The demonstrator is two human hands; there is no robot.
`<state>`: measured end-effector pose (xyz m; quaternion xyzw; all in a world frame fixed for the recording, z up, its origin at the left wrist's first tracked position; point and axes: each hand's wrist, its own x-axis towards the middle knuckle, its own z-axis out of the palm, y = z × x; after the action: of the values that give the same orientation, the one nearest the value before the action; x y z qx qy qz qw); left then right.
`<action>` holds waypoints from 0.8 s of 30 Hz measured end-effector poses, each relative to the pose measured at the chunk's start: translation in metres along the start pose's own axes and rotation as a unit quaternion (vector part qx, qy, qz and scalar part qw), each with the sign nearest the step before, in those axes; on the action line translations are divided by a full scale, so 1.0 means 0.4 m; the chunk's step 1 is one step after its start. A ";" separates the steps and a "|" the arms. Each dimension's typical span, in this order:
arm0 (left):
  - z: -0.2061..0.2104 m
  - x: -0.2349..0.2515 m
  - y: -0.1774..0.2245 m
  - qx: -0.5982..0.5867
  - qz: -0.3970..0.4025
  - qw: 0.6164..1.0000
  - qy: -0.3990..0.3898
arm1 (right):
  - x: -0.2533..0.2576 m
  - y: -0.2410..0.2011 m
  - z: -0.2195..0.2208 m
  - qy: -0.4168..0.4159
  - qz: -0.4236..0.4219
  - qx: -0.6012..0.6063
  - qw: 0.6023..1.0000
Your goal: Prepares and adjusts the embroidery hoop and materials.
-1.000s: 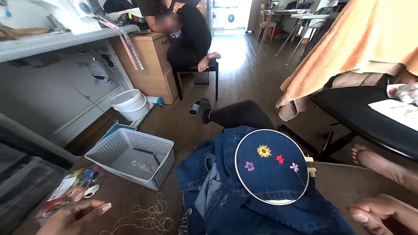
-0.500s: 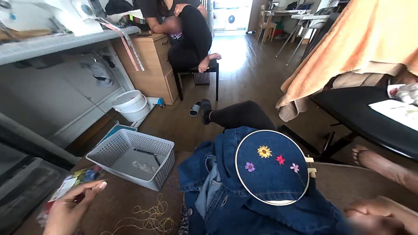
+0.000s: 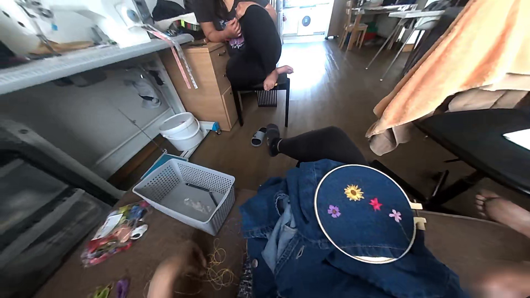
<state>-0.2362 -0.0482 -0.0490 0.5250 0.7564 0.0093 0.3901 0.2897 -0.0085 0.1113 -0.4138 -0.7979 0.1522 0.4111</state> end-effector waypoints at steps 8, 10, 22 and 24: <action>0.034 0.065 0.019 0.097 -0.055 0.993 -0.026 | -0.006 0.016 -0.007 -0.023 -0.004 -0.003 1.000; 0.033 0.066 0.022 0.106 -0.060 0.992 -0.021 | -0.001 0.001 -0.005 -0.023 0.003 -0.011 1.000; -0.039 -0.046 0.071 -0.003 0.012 1.000 -0.011 | -0.004 -0.010 -0.004 -0.034 0.033 -0.022 0.999; -0.050 -0.060 0.067 -0.003 0.044 0.999 0.003 | -0.006 -0.007 -0.004 -0.041 0.031 -0.024 0.998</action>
<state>-0.2236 -0.0475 -0.0097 0.5568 0.7337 0.0304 0.3882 0.2903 -0.0123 0.1127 -0.4415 -0.8045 0.1623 0.3626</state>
